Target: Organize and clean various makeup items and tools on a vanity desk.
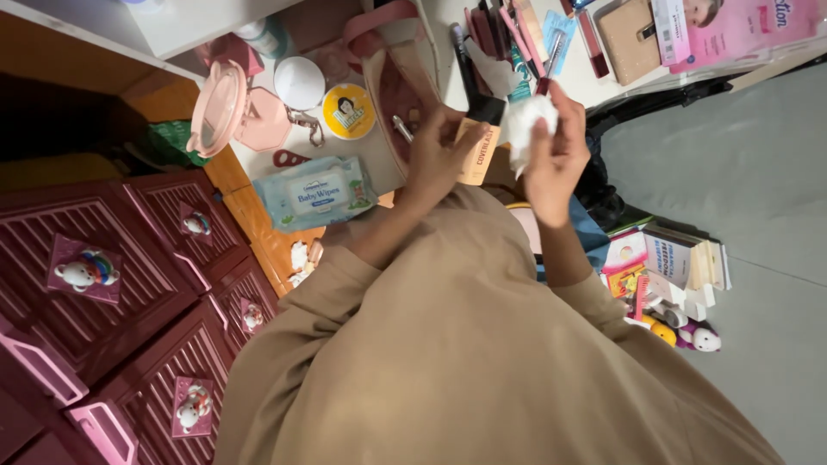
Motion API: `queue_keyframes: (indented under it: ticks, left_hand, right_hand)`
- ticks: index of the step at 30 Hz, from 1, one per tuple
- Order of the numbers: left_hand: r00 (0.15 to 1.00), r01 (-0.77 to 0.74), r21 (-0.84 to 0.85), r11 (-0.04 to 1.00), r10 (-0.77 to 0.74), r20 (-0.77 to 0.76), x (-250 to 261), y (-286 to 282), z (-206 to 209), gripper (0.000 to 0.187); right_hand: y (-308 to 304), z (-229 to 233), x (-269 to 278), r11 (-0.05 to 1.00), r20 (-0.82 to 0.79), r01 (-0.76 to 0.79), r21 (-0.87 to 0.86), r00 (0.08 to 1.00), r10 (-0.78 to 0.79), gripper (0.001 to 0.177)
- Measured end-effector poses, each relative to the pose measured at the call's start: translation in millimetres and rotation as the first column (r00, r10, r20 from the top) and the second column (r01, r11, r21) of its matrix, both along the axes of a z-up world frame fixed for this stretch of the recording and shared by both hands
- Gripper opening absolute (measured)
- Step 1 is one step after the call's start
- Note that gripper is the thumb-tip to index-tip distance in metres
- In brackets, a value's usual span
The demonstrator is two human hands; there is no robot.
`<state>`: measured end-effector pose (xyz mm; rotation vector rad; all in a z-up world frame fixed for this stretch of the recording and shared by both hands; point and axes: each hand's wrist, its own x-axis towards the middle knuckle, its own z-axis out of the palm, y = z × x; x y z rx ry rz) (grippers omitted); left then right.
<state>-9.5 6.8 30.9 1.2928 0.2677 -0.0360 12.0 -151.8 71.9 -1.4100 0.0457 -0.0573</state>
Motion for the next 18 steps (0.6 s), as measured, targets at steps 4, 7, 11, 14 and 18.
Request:
queue_keyframes:
  ticks: [4, 7, 11, 14, 18]
  left_hand:
    - [0.996, -0.009, 0.227, 0.974, -0.011, 0.089, -5, -14, 2, 0.025]
    - [0.991, -0.031, 0.236, 0.971, 0.000, 0.131, -7, -16, -5, 0.021]
    - [0.977, -0.120, 0.220, 0.968, 0.077, 0.197, -6, -23, -18, 0.016]
    - [0.977, -0.076, 0.222, 0.972, 0.028, 0.214, -8, -22, -5, 0.017]
    - [0.984, -0.005, 0.239, 0.971, -0.037, 0.174, -10, -27, 20, 0.019]
  right_hand:
    - [14, 7, -4, 0.871, 0.280, 0.115, -0.478, 0.960, 0.026, 0.027]
    - [24, 13, -15, 0.783, 0.328, 0.084, -0.616, 0.932, 0.158, 0.032]
    - [24, 13, -28, 0.713, 0.416, 0.129, -0.689, 0.876, 0.243, 0.040]
    - [16, 1, -23, 0.687, 0.502, 0.265, -0.677, 0.848, 0.168, 0.032]
    - [-16, -15, 8, 0.751, 0.433, 0.244, -0.613, 0.899, 0.062, 0.027]
